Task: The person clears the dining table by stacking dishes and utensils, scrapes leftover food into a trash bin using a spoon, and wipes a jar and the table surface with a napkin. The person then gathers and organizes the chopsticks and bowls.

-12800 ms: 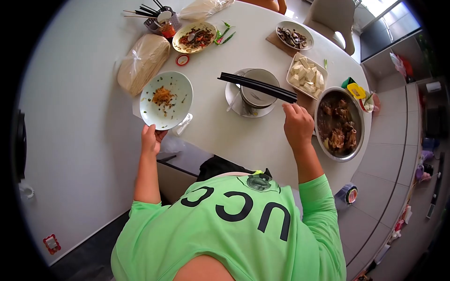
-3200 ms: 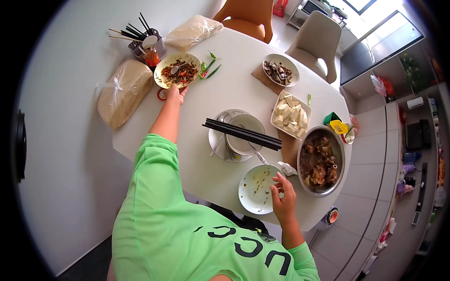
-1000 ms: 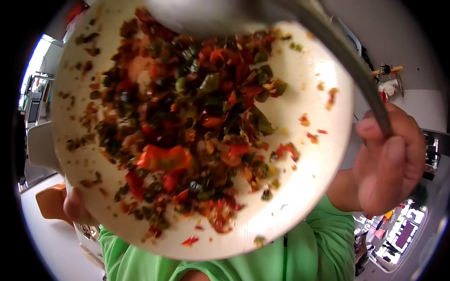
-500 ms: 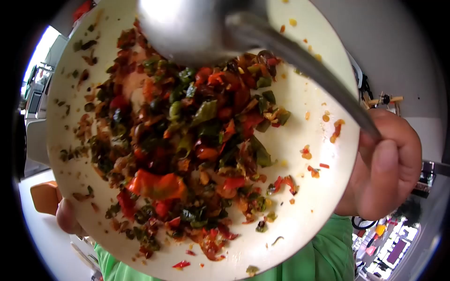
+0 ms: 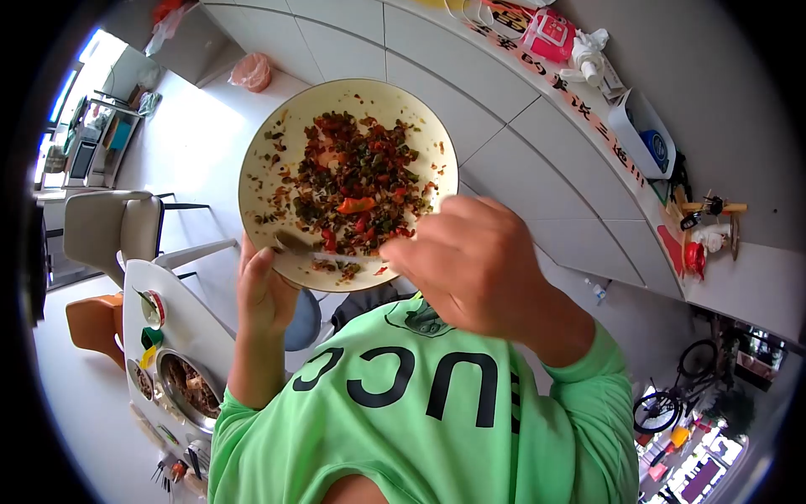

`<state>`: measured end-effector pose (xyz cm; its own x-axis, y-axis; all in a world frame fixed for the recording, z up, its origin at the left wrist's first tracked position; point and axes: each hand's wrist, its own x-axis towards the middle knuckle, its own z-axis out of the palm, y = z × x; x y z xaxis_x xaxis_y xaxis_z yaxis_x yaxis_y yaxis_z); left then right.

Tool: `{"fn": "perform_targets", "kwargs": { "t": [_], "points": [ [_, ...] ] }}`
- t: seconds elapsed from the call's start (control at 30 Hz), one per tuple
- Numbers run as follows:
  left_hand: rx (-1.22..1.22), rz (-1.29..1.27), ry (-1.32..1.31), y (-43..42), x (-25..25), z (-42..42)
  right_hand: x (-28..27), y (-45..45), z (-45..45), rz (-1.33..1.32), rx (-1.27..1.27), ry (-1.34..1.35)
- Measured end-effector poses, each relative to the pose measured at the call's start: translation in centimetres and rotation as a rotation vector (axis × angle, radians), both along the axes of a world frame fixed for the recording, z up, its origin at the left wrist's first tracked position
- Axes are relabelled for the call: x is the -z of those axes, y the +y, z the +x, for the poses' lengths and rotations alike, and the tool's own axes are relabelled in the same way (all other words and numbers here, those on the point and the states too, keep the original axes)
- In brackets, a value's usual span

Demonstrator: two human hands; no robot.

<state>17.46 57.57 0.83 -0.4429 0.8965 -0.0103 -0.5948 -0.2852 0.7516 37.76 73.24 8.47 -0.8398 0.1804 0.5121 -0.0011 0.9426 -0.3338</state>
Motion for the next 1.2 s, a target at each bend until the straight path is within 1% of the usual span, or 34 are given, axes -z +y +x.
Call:
{"fn": "perform_targets", "kwargs": {
  "t": [0.03,0.13,0.23,0.33,0.37,0.5,0.6,0.63,0.73,0.77,0.93,1.0,1.03,1.13,1.17,1.2],
  "points": [
    [0.012,-0.007,-0.020,-0.1,0.3,0.2,1.2,0.3,-0.6,0.016,0.002,0.009],
    [-0.033,-0.046,-0.005,-0.8,1.3,1.1,2.8,1.4,-1.6,0.096,0.149,0.032],
    [-0.043,-0.058,0.000,-1.5,2.0,1.3,4.3,2.1,-1.6,0.073,0.248,0.183],
    [-0.044,-0.039,0.019,-2.0,2.3,1.5,4.2,1.3,0.0,0.033,0.311,0.214],
    [-0.047,-0.029,0.028,-2.1,2.4,1.5,3.8,0.7,0.8,-0.020,0.307,0.179],
    [-0.077,-0.024,0.054,-2.7,2.9,1.5,2.4,-2.4,2.1,-0.103,0.080,0.036],
    [-0.086,-0.014,0.070,-2.6,2.7,1.8,4.8,-2.1,1.6,0.060,0.077,0.055],
    [-0.090,-0.013,0.071,-2.7,3.0,1.8,5.5,-1.0,1.8,0.074,0.111,0.063],
    [-0.092,-0.004,0.066,-3.2,3.5,1.6,4.8,0.0,2.3,0.043,0.272,0.124],
    [-0.091,0.000,0.063,-3.2,3.6,1.7,4.2,-0.4,2.7,-0.017,0.302,0.094],
    [-0.133,0.036,0.071,-3.4,3.3,2.4,2.7,-2.9,3.6,-0.062,0.040,0.015],
    [-0.151,0.023,0.069,-2.9,3.4,2.7,3.8,-2.5,3.9,-0.067,-0.017,0.005],
    [-0.160,0.011,0.073,-2.9,3.4,2.8,4.5,-1.7,4.1,-0.027,0.017,0.061],
    [-0.160,0.009,0.082,-2.8,3.4,2.9,4.1,1.1,4.9,-0.033,0.156,0.062],
    [-0.155,0.015,0.085,-2.7,3.3,2.9,3.5,1.4,4.9,-0.021,0.214,0.014],
    [-0.157,0.019,0.080,-2.6,3.4,2.9,2.9,1.4,4.9,-0.034,0.204,0.013]
  ]
}}
